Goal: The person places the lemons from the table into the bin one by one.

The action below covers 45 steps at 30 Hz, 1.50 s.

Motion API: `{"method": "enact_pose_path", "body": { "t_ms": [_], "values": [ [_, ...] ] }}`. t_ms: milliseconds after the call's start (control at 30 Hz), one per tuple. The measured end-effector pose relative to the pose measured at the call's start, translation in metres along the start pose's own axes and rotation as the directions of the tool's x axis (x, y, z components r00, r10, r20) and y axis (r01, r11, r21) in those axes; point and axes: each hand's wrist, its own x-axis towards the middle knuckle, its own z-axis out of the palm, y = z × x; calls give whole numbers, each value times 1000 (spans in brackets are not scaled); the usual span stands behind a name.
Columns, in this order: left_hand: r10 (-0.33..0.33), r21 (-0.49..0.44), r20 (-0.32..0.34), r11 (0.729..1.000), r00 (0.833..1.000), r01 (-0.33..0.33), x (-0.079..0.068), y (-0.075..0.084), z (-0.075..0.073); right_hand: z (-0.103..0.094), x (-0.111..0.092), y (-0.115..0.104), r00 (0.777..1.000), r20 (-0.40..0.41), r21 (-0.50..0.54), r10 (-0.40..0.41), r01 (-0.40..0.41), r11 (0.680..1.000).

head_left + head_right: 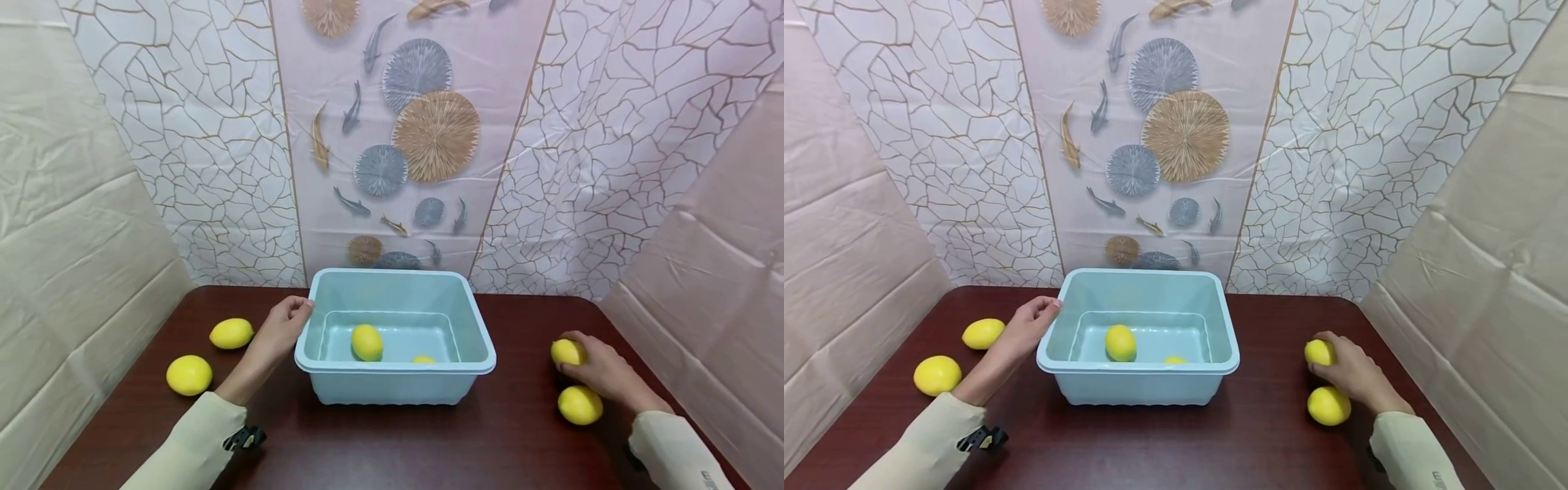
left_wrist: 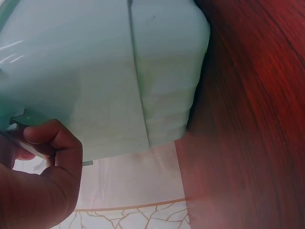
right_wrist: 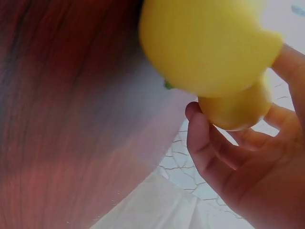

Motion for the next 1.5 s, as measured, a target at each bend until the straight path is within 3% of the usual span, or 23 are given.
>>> {"method": "enact_pose_path", "body": {
  "t_ms": [433, 733, 1067, 1300, 1500],
  "values": [
    [-2, 3, -2, 1000, 1000, 2, 1, 0, -1, -14, -8, -36, 991, -134, 61, 23, -15, 998],
    [-11, -23, 8, 1000, 1000, 11, 1, 0, 3, -26, -18, -94, 971, -235, 81, -31, 52, 995],
    [-17, 14, -1, 1000, 1000, 17, 0, 1, -1, -33, 0, -158, 947, -303, 197, -108, 173, 965],
    [-3, 14, 3, 1000, 1000, 3, 2, 0, -4, -26, 27, -195, 940, -285, 205, -187, 250, 946],
    [-5, 9, 15, 1000, 1000, 4, 3, -1, -1, -22, 46, -206, 966, -157, 236, -203, 237, 942]
  ]
}}
